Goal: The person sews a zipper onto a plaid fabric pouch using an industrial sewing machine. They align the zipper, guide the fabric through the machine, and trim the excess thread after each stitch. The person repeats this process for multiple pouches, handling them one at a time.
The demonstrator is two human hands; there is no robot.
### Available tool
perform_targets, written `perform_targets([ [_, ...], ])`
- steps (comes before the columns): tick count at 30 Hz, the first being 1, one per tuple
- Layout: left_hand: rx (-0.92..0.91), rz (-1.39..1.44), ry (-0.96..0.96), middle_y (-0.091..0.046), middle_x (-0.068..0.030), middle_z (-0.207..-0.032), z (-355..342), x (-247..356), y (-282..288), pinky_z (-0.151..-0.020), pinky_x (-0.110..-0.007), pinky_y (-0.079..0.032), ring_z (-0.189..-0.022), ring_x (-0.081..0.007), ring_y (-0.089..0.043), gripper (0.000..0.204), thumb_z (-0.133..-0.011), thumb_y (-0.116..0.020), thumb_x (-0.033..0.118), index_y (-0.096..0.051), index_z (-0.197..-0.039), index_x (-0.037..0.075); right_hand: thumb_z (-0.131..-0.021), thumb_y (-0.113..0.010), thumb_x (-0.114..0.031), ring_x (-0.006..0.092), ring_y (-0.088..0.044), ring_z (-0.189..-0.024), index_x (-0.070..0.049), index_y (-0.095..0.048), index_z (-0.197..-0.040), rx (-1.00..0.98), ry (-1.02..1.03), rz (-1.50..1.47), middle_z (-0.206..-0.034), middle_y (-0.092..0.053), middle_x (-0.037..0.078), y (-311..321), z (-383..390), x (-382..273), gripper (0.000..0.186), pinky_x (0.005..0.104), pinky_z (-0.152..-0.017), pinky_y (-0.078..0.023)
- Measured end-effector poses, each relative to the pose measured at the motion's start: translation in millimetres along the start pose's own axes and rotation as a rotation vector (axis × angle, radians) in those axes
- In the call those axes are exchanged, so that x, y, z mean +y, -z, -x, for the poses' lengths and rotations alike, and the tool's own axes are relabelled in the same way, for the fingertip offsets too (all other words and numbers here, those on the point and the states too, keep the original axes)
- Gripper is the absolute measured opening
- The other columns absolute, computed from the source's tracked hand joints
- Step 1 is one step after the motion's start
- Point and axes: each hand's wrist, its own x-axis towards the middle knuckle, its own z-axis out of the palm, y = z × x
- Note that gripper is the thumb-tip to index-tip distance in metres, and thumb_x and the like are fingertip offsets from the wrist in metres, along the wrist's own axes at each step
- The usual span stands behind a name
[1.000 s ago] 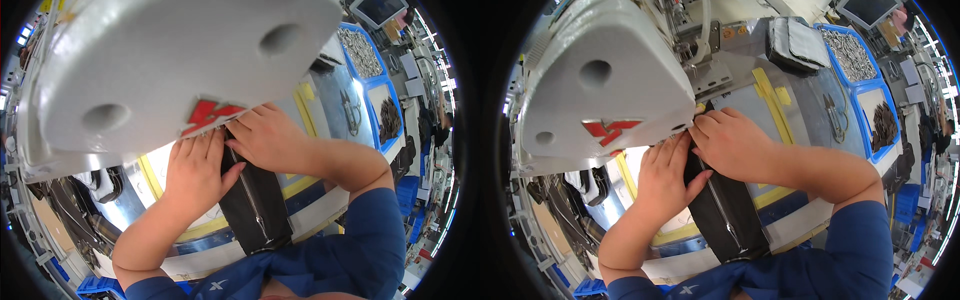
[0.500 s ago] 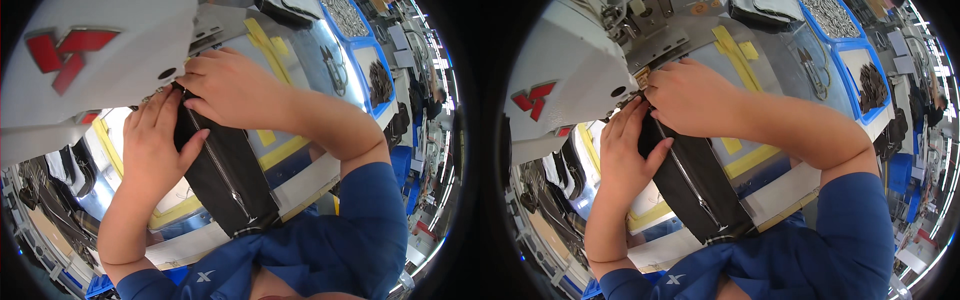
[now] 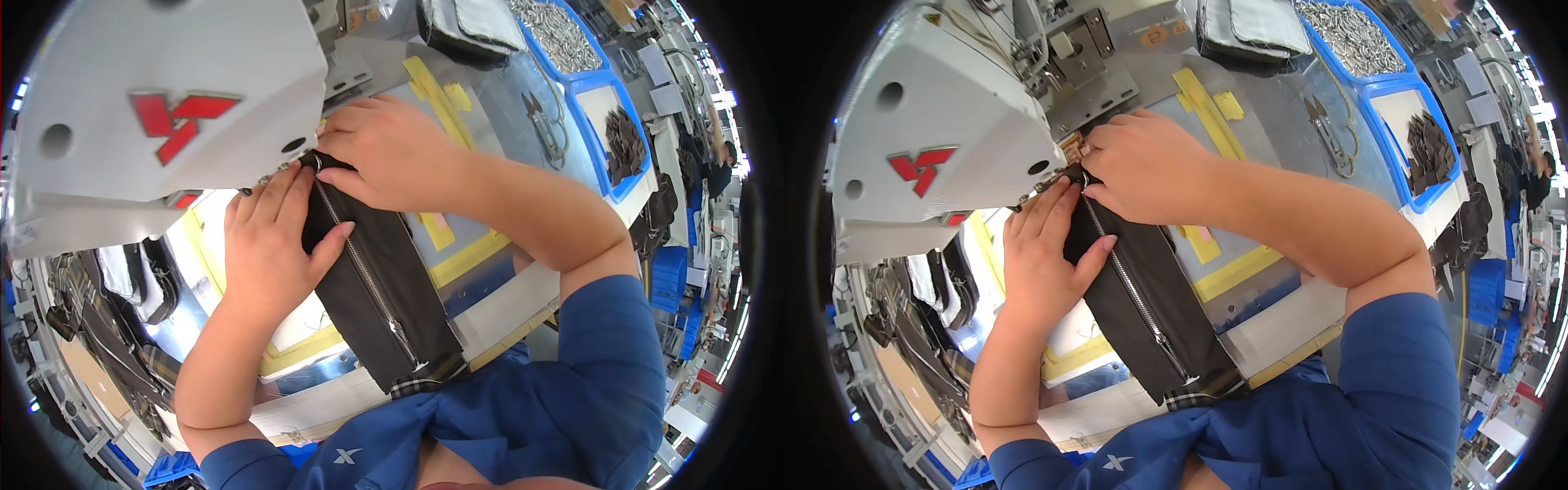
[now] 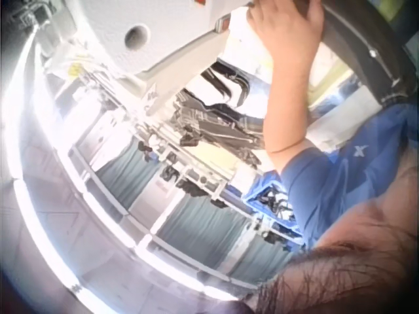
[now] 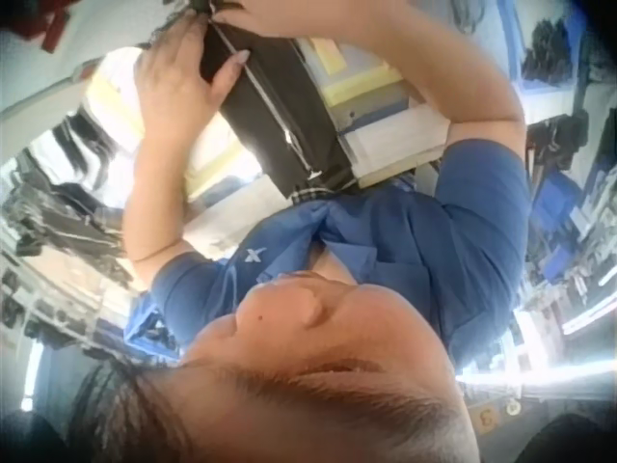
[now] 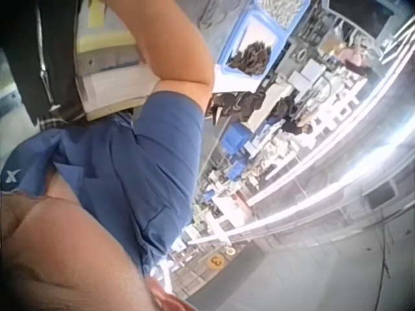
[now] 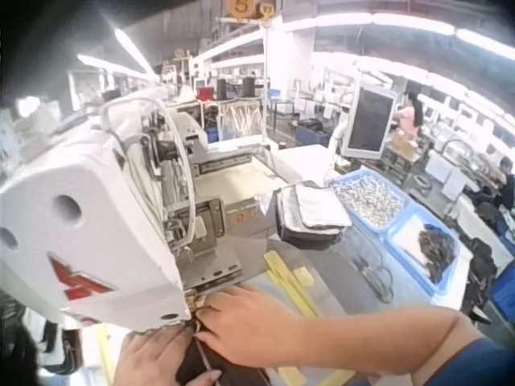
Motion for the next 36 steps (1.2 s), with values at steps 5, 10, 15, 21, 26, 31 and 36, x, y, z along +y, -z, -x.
perform_targets([
  [5, 0.126, 0.046, -0.035, -0.074, -0.0146, -0.113, 4, 0, -4, -0.086, -0.041, -0.051, -0.094, -0.0307, -0.069, 0.052, -0.08, -0.087, 0.037, -0.074, -0.114, -0.001, -0.091, -0.076, -0.029, 0.0341, -0.067, -0.107, -0.004, -0.074, -0.112, -0.05, -0.069, -0.096, -0.108, -0.07, 0.013, 4, 3, -2, 0.033, 0.0458, -0.095, -0.053],
  [10, 0.277, 0.014, -0.094, -0.07, -0.0091, -0.083, 10, -3, 0, -0.07, -0.04, -0.049, -0.073, -0.0285, -0.065, 0.037, -0.081, -0.086, 0.033, -0.077, -0.1, 0.002, -0.094, -0.073, -0.032, 0.0371, -0.067, -0.106, -0.005, -0.073, -0.114, -0.078, -0.118, -0.149, -0.107, -0.07, 0.016, 32, 14, -25, 0.034, 0.0471, -0.094, -0.052],
  [15, 0.373, 0.026, -0.118, -0.069, -0.0081, -0.075, 6, 0, -7, -0.069, -0.04, -0.05, -0.07, -0.0283, -0.065, 0.026, -0.084, -0.086, 0.029, -0.078, -0.088, 0.006, -0.1, -0.064, -0.039, 0.041, -0.07, -0.091, -0.004, -0.073, -0.096, -0.609, -0.22, -0.397, -0.092, -0.072, 0.019, 106, 93, -89, 0.036, 0.0524, -0.081, -0.054],
  [21, 0.389, 0.037, -0.069, -0.069, -0.0094, -0.072, 12, -1, -9, -0.07, -0.042, -0.052, -0.07, -0.0296, -0.066, 0.022, -0.088, -0.083, 0.027, -0.077, -0.083, 0.006, -0.103, -0.06, -0.04, 0.0435, -0.07, -0.105, -0.002, -0.075, -0.108, -1.015, -0.237, -0.469, -0.1, -0.073, 0.022, 97, 235, -170, 0.04, 0.0511, -0.092, -0.056],
  [26, 0.444, 0.024, -0.059, -0.062, -0.0081, -0.064, 11, -2, -11, -0.065, -0.045, -0.05, -0.064, -0.0307, -0.062, 0.035, -0.093, -0.077, 0.028, -0.065, -0.066, 0.009, -0.093, -0.071, -0.042, 0.0422, -0.057, -0.131, -0.001, -0.062, -0.141, -0.616, -0.249, 0.007, -0.135, -0.064, 0.025, 0, 309, -181, 0.063, 0.0532, -0.116, -0.042],
  [31, 0.432, 0.036, -0.008, -0.058, -0.0087, -0.063, 13, -5, -19, -0.063, -0.045, -0.048, -0.062, -0.0318, -0.061, 0.041, -0.095, -0.075, 0.03, -0.058, -0.063, 0.01, -0.099, -0.067, -0.04, 0.041, -0.061, -0.127, 0.003, -0.061, -0.141, -0.24, -0.687, -0.833, -0.136, -0.064, 0.023, -54, 225, -156, 0.06, 0.055, -0.112, -0.046],
  [36, 0.453, 0.017, 0.055, -0.058, -0.0082, -0.062, 16, -4, -17, -0.062, -0.044, -0.048, -0.063, -0.0311, -0.061, 0.043, -0.096, -0.074, 0.031, -0.058, -0.062, 0.01, -0.099, -0.067, -0.039, 0.0406, -0.061, -0.127, 0.003, -0.06, -0.141, -0.068, -0.942, -1.356, -0.136, -0.065, 0.023, -111, 139, -174, 0.06, 0.0547, -0.112, -0.046],
])
